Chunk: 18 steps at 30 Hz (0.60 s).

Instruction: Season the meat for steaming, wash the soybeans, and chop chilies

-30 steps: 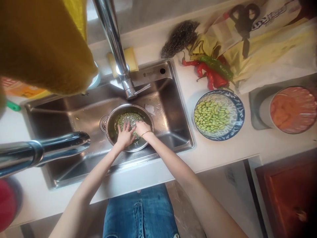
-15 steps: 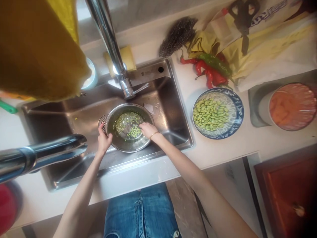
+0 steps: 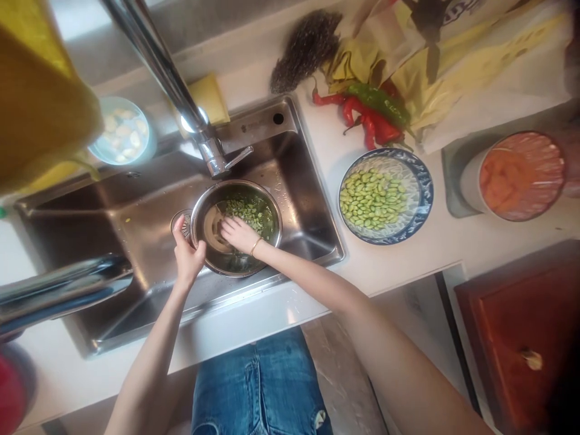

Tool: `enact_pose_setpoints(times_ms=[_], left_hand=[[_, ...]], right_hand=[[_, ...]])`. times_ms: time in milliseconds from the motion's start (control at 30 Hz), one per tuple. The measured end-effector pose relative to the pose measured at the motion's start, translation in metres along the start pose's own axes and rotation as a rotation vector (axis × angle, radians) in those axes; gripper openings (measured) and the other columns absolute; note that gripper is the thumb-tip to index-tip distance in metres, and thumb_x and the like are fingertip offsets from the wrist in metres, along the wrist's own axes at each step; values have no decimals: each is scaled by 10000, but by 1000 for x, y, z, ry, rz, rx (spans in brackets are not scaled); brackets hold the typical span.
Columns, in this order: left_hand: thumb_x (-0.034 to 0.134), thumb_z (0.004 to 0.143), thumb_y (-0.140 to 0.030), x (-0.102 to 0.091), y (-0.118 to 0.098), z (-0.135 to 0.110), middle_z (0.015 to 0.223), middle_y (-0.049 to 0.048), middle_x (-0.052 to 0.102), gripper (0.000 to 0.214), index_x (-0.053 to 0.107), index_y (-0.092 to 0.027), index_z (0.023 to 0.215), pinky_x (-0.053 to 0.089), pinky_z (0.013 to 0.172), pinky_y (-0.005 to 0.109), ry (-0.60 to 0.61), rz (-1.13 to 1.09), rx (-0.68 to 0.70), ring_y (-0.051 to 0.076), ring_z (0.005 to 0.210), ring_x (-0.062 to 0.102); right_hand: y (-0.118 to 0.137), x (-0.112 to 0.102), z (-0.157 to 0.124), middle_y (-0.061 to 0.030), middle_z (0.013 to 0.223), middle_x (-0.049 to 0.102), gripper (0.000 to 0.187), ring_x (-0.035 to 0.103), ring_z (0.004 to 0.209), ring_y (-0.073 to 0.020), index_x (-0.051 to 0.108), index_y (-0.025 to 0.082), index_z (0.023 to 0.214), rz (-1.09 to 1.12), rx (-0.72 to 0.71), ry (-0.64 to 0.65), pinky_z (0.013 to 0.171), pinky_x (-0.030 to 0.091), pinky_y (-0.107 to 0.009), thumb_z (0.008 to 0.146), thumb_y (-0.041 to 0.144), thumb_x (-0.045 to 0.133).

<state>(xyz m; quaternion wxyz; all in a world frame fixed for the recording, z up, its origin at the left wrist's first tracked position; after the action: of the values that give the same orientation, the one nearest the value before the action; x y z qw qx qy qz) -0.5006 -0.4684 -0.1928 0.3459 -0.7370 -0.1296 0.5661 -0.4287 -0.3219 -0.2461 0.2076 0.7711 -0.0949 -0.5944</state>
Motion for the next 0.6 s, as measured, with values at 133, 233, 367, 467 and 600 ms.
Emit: enact_pose_setpoints(times_ms=[133, 233, 367, 467, 600], left_hand=[[561, 682, -193, 0, -8, 0, 1089, 89, 634, 778, 345, -186, 1430, 500, 629, 278, 0, 36, -4, 105, 554, 559], [563, 680, -185, -1, -8, 0, 1119, 88, 626, 775, 357, -196, 1427, 511, 656, 285, 13, 40, -11, 123, 613, 591], [572, 677, -182, -1, -4, -4, 1224, 100, 592, 754, 382, -199, 1407, 538, 733, 299, -9, 7, -8, 163, 777, 641], [588, 665, -177, 1, -4, -6, 1353, 114, 510, 748, 396, -195, 1387, 538, 836, 308, -52, -59, 26, 205, 1000, 627], [576, 657, -164, 5, -9, -7, 1438, 124, 427, 801, 331, -201, 1420, 543, 818, 284, -18, -143, 13, 190, 997, 629]], right_hand=[[-6, 9, 27, -157, 1515, 387, 441, 260, 1427, -250, 495, 109, 1366, 7, 30, -30, 1176, 164, -492, 999, 177, 259], [-23, 14, 42, -190, 1515, 368, 464, 253, 1419, -292, 427, 81, 1415, -3, 201, -49, 1155, 176, -527, 975, 166, 308], [-40, 16, 43, -224, 1396, 482, 434, 360, 1328, -315, 491, 55, 1350, 50, 316, -12, 1131, 214, -524, 954, 183, 366], [-44, 9, 29, -209, 1345, 520, 394, 389, 1284, -321, 547, 80, 1286, 67, 353, -15, 1109, 248, -525, 956, 224, 388], [-58, -17, 2, -150, 1307, 563, 400, 449, 1231, -259, 581, 114, 1260, 182, 325, -94, 1080, 333, -405, 946, 147, 337]])
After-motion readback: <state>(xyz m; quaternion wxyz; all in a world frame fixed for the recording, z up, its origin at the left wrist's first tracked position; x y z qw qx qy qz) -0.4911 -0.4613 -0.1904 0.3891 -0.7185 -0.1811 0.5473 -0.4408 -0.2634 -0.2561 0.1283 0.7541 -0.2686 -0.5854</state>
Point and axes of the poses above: each hand's wrist, its own z-axis towards the middle knuckle, its own x-axis out of the palm, y = z × x, the point moved 2 cm from there along z, towards the middle knuckle
